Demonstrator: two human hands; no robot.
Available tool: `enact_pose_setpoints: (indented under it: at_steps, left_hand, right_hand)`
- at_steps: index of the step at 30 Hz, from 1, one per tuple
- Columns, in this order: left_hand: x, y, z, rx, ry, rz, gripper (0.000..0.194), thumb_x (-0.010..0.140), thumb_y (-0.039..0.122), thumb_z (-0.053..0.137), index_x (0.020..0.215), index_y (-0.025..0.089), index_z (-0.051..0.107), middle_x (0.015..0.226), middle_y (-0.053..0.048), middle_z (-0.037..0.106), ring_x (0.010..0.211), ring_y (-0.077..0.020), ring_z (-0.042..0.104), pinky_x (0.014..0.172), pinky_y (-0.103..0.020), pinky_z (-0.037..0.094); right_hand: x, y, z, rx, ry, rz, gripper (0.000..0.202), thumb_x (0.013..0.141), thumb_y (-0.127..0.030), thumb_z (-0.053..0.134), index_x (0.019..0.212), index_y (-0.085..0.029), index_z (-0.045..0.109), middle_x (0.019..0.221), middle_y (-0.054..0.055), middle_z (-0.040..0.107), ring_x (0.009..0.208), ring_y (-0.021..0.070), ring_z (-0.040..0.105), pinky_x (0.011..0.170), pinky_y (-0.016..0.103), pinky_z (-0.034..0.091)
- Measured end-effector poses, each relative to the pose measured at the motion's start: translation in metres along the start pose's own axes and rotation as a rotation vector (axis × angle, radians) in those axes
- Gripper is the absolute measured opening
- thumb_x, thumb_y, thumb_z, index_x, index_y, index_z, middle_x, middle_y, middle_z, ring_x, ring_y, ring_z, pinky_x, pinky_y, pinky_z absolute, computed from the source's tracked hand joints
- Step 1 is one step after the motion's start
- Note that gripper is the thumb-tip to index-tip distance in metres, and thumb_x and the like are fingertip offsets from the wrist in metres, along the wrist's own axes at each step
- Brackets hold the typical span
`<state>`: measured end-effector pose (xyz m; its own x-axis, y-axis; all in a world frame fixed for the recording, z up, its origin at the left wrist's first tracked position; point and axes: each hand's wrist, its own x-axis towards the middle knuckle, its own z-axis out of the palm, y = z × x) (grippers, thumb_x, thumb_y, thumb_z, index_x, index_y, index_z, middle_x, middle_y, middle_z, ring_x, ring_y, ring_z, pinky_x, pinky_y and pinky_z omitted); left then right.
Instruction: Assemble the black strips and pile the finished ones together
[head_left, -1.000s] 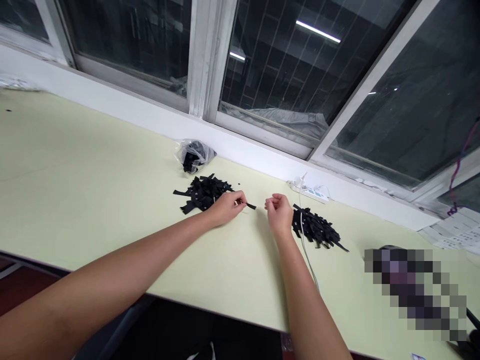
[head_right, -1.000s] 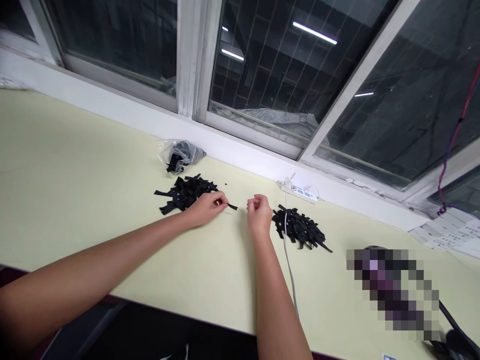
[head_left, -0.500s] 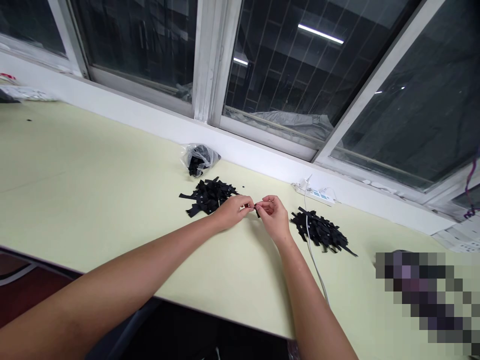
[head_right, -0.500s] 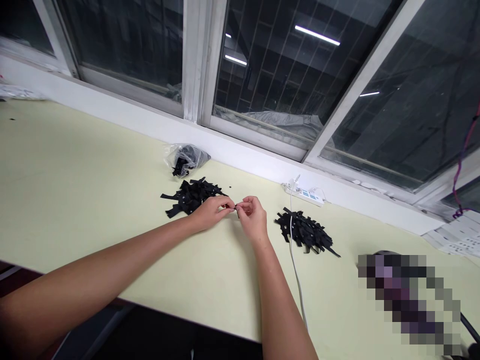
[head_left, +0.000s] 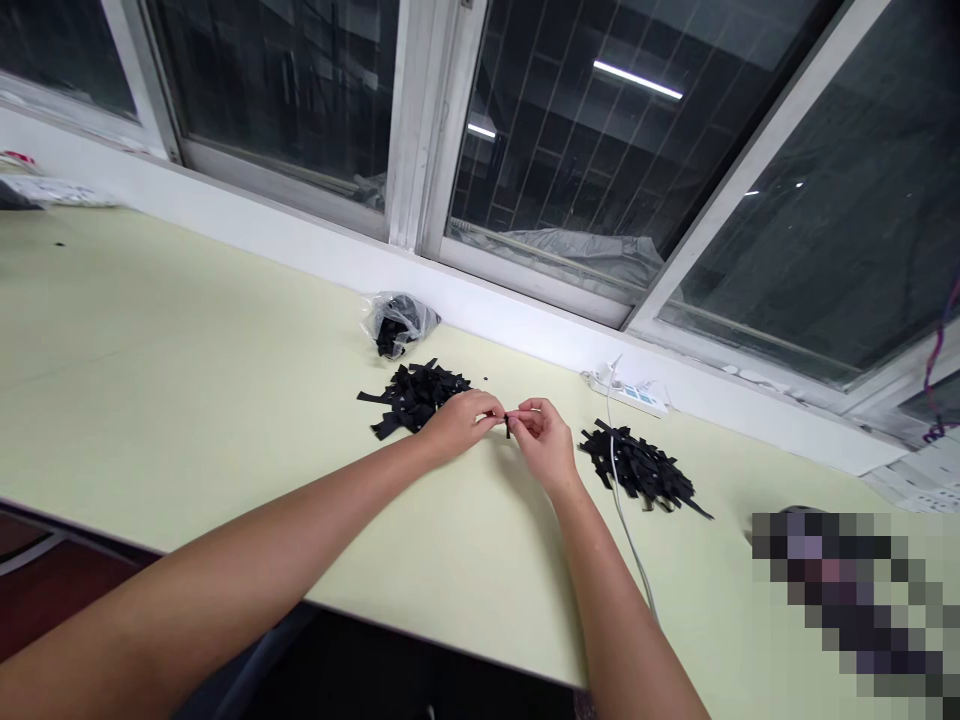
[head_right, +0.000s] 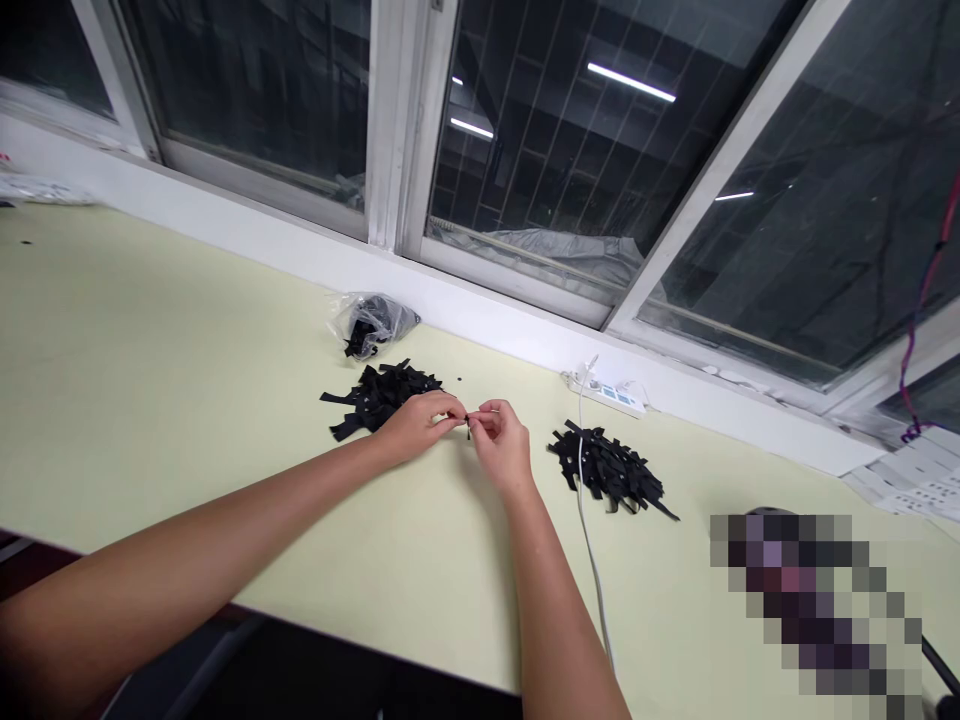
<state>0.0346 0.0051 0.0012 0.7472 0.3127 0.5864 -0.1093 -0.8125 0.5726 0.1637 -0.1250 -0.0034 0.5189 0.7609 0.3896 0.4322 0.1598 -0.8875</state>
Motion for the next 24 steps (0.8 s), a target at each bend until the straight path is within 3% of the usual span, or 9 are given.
enact_pose_setpoints:
  at_steps: [9,18,24]
  left_hand:
    - [-0.002,0.008,-0.002,0.020,0.026,-0.039,0.009,0.085,0.018,0.055,0.086,0.019,0.064,0.088,-0.002,0.067,0.086,-0.0167,0.061,0.078,-0.028,0.045]
    - [-0.002,0.010,0.000,-0.044,-0.015,-0.092,0.009,0.083,0.022,0.056,0.084,0.018,0.064,0.085,-0.002,0.067,0.080,-0.0160,0.059,0.072,-0.027,0.045]
    - [-0.002,0.009,-0.001,-0.090,-0.078,-0.116,0.009,0.082,0.026,0.057,0.080,0.017,0.061,0.079,-0.001,0.063,0.075,-0.0145,0.056,0.065,-0.025,0.041]
  right_hand:
    - [-0.002,-0.010,0.002,-0.016,-0.005,-0.016,0.032,0.075,-0.040,0.073,0.095,-0.024,0.053,0.094,0.006,0.074,0.088,0.0213,0.071,0.083,0.037,0.057]
    - [0.000,-0.006,-0.001,-0.061,-0.052,0.012,0.027,0.077,-0.040,0.069,0.092,-0.025,0.053,0.088,0.003,0.074,0.081,0.0198,0.070,0.078,0.035,0.055]
    - [0.000,-0.005,-0.002,0.036,-0.091,0.096,0.033,0.072,-0.044,0.073,0.091,-0.024,0.054,0.086,0.003,0.074,0.081,0.0194,0.070,0.077,0.034,0.055]
